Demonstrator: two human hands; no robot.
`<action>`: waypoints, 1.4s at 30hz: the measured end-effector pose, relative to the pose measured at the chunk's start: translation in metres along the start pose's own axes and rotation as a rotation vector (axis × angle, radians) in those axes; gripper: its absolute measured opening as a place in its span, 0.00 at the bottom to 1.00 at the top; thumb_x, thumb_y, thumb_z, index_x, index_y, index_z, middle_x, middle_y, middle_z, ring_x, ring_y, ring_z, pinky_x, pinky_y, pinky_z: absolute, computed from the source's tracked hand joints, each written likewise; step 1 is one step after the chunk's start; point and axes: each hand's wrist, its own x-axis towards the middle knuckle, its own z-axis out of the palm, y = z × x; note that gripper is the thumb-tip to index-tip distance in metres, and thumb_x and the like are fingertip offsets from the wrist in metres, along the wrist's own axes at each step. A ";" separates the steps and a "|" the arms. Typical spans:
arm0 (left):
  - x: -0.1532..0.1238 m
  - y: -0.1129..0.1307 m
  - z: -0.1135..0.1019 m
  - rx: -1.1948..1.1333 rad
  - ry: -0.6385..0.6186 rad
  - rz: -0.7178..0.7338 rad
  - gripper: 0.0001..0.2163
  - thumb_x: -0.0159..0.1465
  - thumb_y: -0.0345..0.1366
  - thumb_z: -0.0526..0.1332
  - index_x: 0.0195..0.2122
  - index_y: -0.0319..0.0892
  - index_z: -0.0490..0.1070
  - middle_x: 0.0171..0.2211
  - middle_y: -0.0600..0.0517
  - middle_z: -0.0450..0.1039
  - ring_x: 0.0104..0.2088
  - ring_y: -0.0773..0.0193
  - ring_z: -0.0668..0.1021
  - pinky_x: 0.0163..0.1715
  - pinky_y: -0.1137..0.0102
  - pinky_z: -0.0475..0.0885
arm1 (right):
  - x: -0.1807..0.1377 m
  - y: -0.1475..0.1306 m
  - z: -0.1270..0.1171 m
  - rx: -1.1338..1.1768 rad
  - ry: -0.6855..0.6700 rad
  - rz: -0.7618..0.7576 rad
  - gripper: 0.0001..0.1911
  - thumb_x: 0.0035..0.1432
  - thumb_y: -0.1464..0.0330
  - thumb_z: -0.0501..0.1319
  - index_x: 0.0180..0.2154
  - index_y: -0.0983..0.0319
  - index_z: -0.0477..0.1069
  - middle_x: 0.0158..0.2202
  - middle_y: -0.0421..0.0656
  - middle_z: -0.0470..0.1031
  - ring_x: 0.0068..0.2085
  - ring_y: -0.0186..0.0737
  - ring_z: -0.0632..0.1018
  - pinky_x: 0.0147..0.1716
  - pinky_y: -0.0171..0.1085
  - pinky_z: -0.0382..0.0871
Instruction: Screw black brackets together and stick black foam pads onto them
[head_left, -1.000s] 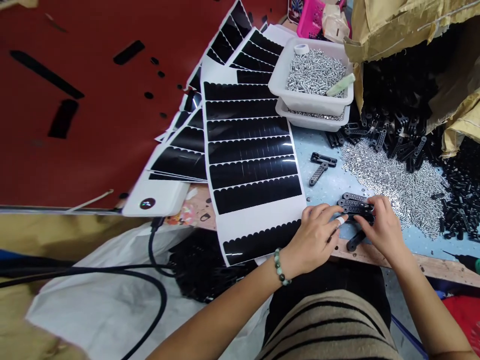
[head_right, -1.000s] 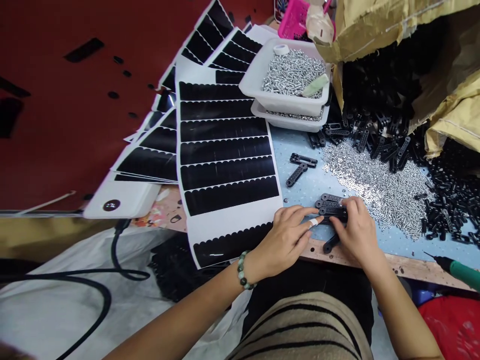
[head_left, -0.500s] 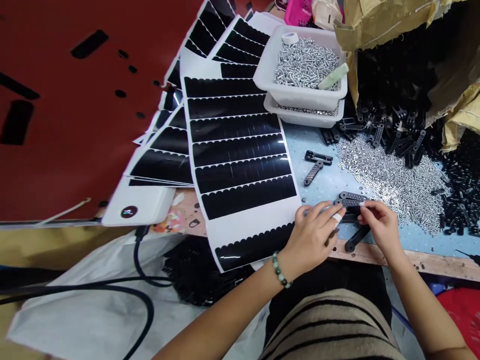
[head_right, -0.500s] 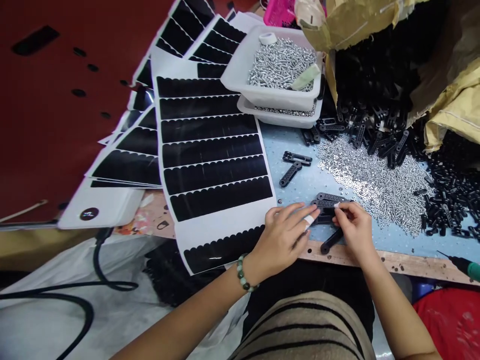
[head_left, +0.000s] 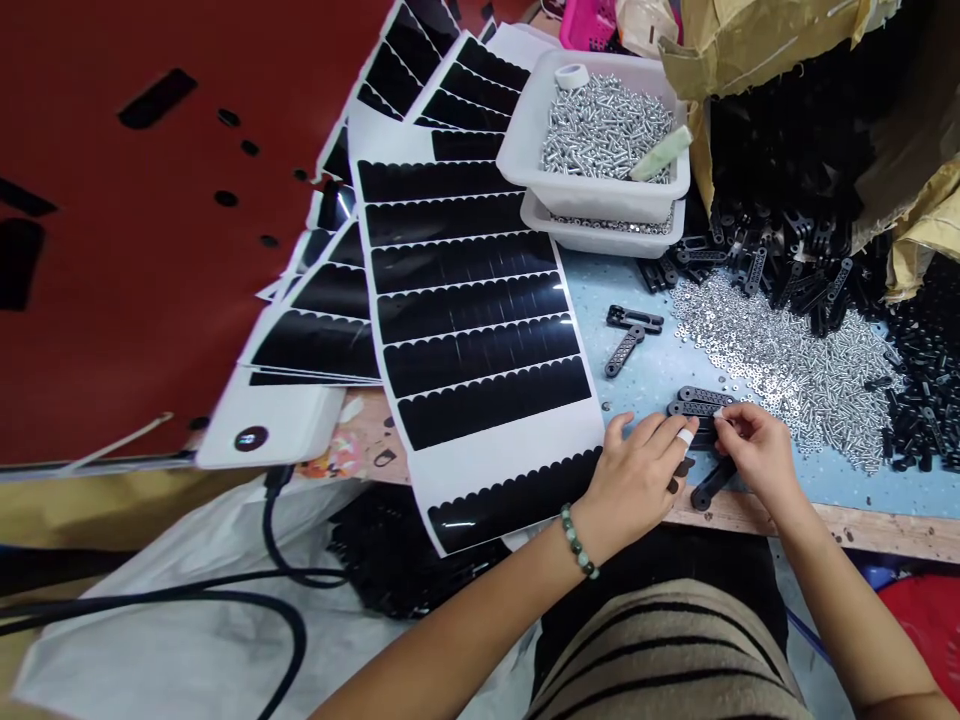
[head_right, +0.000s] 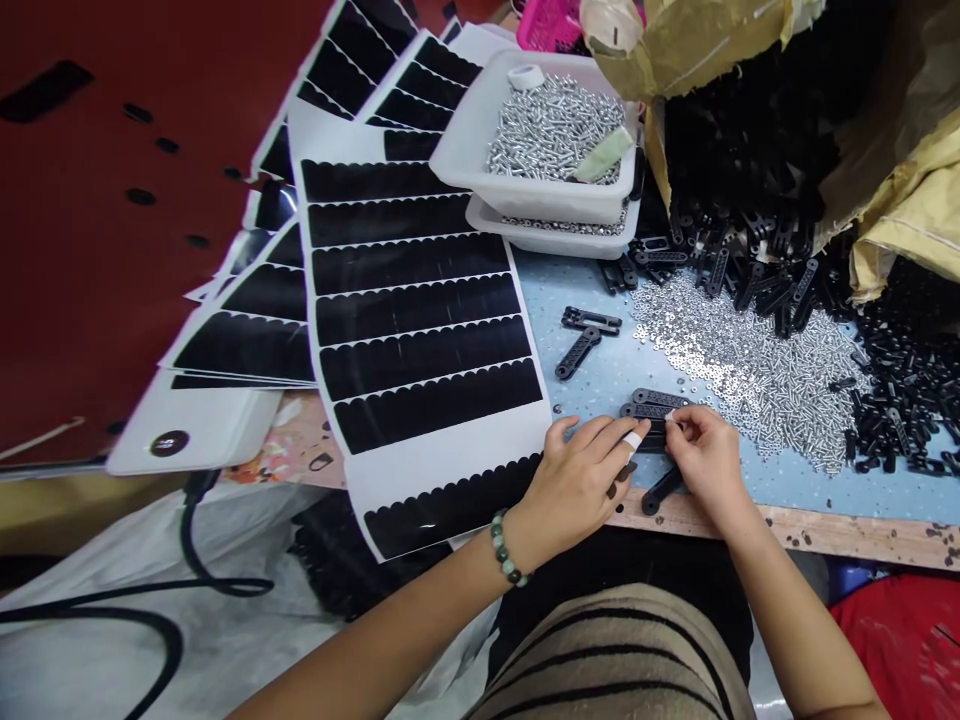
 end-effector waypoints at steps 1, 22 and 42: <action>0.001 0.001 0.000 0.009 -0.006 0.000 0.19 0.62 0.30 0.56 0.56 0.40 0.65 0.51 0.47 0.73 0.50 0.55 0.72 0.52 0.54 0.56 | 0.000 0.000 0.000 -0.012 -0.010 0.002 0.11 0.52 0.60 0.60 0.31 0.61 0.72 0.19 0.38 0.71 0.22 0.36 0.73 0.23 0.34 0.66; 0.001 -0.011 -0.012 -0.497 0.011 -0.035 0.23 0.64 0.27 0.46 0.61 0.45 0.57 0.61 0.45 0.57 0.61 0.56 0.62 0.58 0.57 0.60 | -0.016 -0.031 0.003 -0.112 -0.266 -0.658 0.06 0.63 0.68 0.55 0.40 0.59 0.69 0.32 0.42 0.72 0.34 0.37 0.74 0.34 0.36 0.71; -0.009 -0.018 -0.003 0.017 0.064 -0.017 0.19 0.63 0.27 0.50 0.54 0.42 0.67 0.56 0.46 0.69 0.55 0.52 0.69 0.54 0.50 0.54 | 0.016 0.001 0.020 0.118 0.016 -0.039 0.14 0.54 0.57 0.59 0.30 0.62 0.73 0.22 0.39 0.70 0.21 0.36 0.73 0.24 0.36 0.69</action>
